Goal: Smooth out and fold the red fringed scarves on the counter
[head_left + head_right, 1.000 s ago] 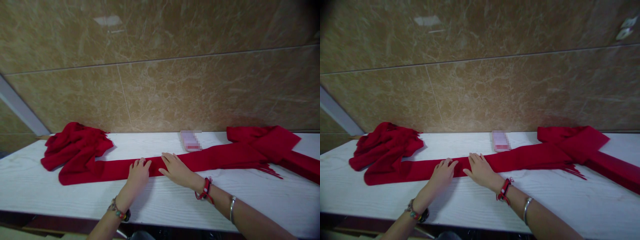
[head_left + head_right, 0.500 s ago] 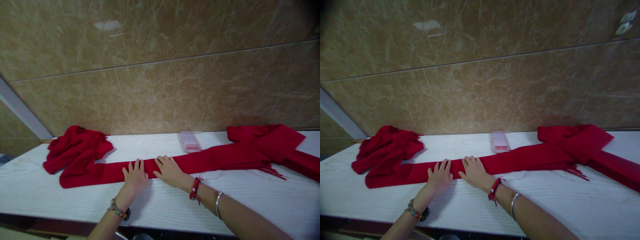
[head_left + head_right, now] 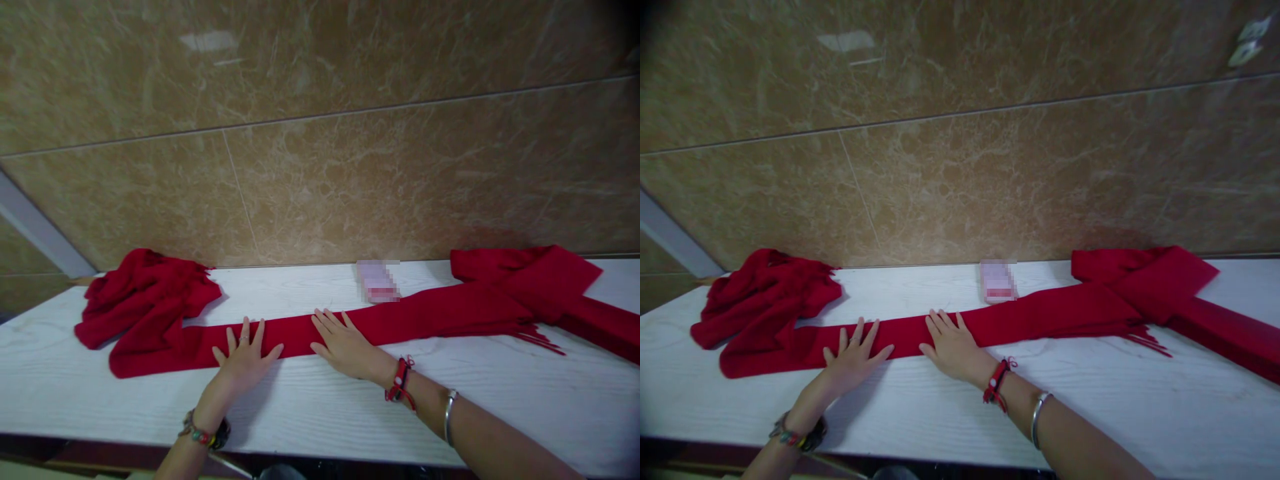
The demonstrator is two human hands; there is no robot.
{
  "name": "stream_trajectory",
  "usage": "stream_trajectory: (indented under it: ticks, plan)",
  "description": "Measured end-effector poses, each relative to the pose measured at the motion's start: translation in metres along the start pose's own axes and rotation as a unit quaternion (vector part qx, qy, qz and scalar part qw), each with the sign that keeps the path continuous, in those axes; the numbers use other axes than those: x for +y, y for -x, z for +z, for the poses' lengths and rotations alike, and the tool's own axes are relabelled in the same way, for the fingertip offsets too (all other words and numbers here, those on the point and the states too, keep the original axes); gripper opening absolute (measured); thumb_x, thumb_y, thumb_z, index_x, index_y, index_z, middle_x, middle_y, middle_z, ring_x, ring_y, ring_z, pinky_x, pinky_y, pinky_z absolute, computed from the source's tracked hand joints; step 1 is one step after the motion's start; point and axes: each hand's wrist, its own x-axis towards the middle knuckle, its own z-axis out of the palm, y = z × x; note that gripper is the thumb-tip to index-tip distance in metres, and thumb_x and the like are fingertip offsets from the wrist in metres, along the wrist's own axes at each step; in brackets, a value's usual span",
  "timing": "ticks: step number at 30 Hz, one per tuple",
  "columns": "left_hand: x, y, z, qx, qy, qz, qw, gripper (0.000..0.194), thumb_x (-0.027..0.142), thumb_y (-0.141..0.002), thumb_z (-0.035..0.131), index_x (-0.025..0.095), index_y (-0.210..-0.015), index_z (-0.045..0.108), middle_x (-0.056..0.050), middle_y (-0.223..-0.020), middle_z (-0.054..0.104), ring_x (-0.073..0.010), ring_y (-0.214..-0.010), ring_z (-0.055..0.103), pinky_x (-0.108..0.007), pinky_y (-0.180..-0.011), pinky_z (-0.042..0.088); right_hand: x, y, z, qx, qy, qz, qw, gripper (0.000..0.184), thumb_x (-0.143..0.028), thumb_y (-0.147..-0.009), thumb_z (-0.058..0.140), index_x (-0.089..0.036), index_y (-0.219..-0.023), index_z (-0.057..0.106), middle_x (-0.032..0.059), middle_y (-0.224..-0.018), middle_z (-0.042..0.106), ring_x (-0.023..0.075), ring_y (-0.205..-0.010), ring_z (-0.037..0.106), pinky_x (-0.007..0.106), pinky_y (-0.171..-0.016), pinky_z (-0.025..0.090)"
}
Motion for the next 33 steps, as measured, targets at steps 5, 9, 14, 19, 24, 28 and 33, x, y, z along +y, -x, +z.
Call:
stream_trajectory:
  ticks: [5,9,14,19,24,28,33]
  plan:
    - [0.014,0.005,0.002,0.003,0.005,0.122,0.993,0.055,0.044,-0.087,0.024,0.026,-0.139,0.018,-0.005,-0.147,0.005,-0.0339,-0.132,0.002,-0.063,-0.097,0.015,-0.005,-0.006,0.004,-0.006,0.010,-0.013,1.000,0.054,-0.039,-0.090,0.026,-0.011,-0.136,0.029,0.0106,-0.142,0.025,0.0266,-0.131,0.018,0.052,-0.104,0.016]
    - [0.009,0.001,0.002,-0.019,0.018,0.070,0.997,0.068,0.061,-0.080,0.028,0.028,-0.139,0.017,-0.007,-0.147,0.004,-0.0400,-0.131,0.001,-0.070,-0.092,0.011,0.004,0.003,0.001,-0.031,0.004,-0.001,1.000,0.056,-0.041,-0.090,0.027,-0.009,-0.136,0.027,0.0112,-0.143,0.023,0.0262,-0.131,0.017,0.051,-0.105,0.015]
    - [0.003,0.001,0.002,-0.017,0.013,0.022,1.000,0.079,0.069,-0.074,0.030,0.025,-0.139,0.017,-0.010,-0.147,0.002,-0.0452,-0.129,-0.001,-0.072,-0.090,0.010,0.011,0.012,-0.004,-0.029,0.008,0.036,0.999,0.060,-0.044,-0.089,0.027,-0.005,-0.135,0.028,0.0143,-0.142,0.023,0.0265,-0.131,0.017,0.051,-0.104,0.017]
    - [0.009,0.005,0.002,-0.003,-0.004,0.092,0.996,0.072,0.061,-0.080,0.027,0.021,-0.139,0.015,-0.008,-0.147,0.003,-0.0379,-0.131,-0.001,-0.064,-0.098,0.009,-0.003,0.003,0.000,0.014,0.012,0.021,1.000,0.055,-0.039,-0.090,0.028,-0.008,-0.136,0.028,0.0130,-0.143,0.022,0.0254,-0.131,0.018,0.050,-0.105,0.017]
    - [0.009,0.002,0.000,-0.047,0.005,0.090,0.995,0.069,0.059,-0.080,0.027,0.025,-0.139,0.014,-0.003,-0.147,0.002,-0.0395,-0.131,-0.001,-0.068,-0.095,0.011,-0.010,0.002,0.007,0.011,0.011,0.010,1.000,0.055,-0.041,-0.090,0.028,-0.009,-0.135,0.031,0.0118,-0.141,0.027,0.0247,-0.131,0.018,0.049,-0.105,0.014]
    - [0.010,0.003,-0.004,-0.050,0.006,0.087,0.995,0.069,0.055,-0.080,0.031,0.024,-0.139,0.015,-0.006,-0.147,0.002,-0.0403,-0.130,-0.001,-0.068,-0.094,0.011,-0.004,0.007,-0.001,0.013,0.004,0.014,1.000,0.060,-0.047,-0.089,0.027,-0.009,-0.136,0.029,0.0130,-0.142,0.024,0.0247,-0.132,0.016,0.049,-0.105,0.014]
    - [0.036,0.010,-0.013,-0.019,0.005,0.132,0.991,0.056,0.035,-0.085,0.029,0.021,-0.139,0.020,-0.009,-0.147,0.006,-0.0307,-0.133,0.004,-0.057,-0.100,0.016,0.006,0.009,-0.010,0.027,0.005,0.055,0.998,0.062,-0.049,-0.089,0.025,-0.010,-0.137,0.027,0.0123,-0.144,0.018,0.0273,-0.132,0.010,0.054,-0.104,0.013]
